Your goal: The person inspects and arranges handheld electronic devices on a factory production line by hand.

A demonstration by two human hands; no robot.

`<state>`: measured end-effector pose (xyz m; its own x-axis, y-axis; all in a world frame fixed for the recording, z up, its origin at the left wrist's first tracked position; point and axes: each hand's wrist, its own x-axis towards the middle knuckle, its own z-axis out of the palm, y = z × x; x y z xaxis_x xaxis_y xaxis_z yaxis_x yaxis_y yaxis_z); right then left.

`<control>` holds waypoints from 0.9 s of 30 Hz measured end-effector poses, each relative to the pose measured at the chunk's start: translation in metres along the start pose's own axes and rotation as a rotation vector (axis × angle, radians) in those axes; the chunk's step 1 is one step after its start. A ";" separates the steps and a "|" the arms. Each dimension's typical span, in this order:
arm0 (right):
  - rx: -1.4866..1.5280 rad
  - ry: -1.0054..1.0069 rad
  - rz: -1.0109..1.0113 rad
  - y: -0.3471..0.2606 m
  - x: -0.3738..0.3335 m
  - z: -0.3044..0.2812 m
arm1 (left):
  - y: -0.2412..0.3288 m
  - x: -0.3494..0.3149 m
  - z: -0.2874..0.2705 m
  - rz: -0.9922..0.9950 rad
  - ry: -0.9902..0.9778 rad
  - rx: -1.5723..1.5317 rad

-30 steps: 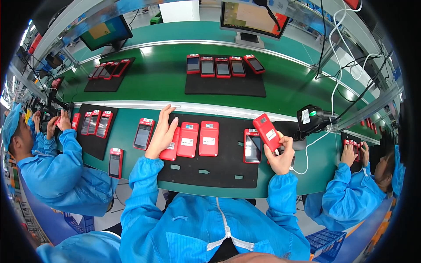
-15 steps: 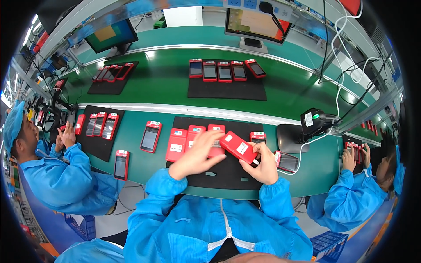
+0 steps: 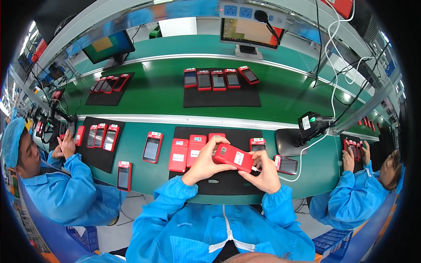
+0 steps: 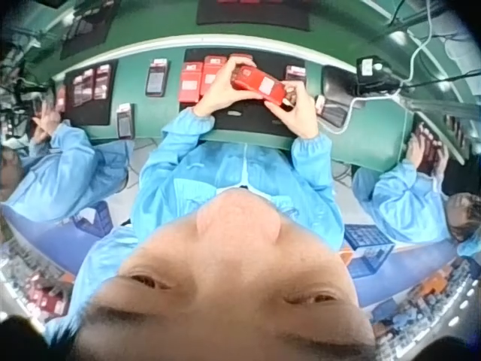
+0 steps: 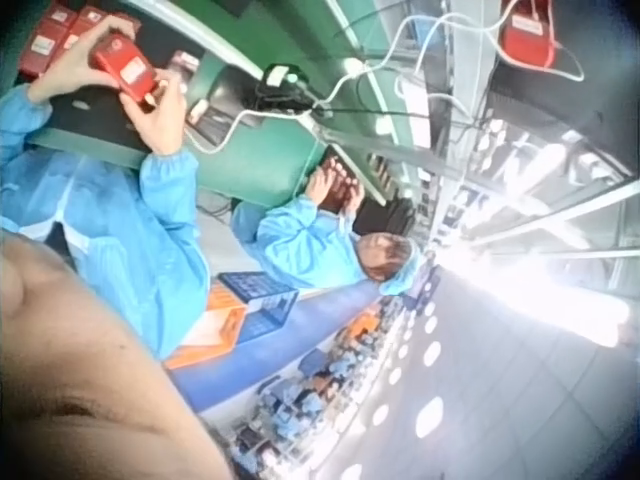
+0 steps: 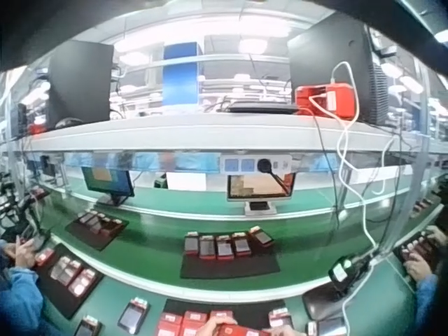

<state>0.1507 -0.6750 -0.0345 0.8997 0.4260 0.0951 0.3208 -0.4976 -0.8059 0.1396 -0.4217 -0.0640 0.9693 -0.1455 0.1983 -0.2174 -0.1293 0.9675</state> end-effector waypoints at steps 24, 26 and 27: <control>-0.037 0.077 -0.016 0.007 -0.011 0.002 | 0.000 -0.005 -0.004 -0.036 -0.162 0.123; -0.049 0.027 0.008 0.002 -0.013 -0.003 | 0.003 -0.004 -0.005 -0.018 -0.225 0.174; -0.041 0.040 -0.015 -0.001 -0.015 -0.006 | 0.005 -0.004 -0.005 -0.009 -0.286 0.227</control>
<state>0.1387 -0.6851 -0.0317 0.9054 0.4039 0.1311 0.3456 -0.5218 -0.7799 0.1355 -0.4169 -0.0589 0.9071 -0.4072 0.1068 -0.2598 -0.3418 0.9032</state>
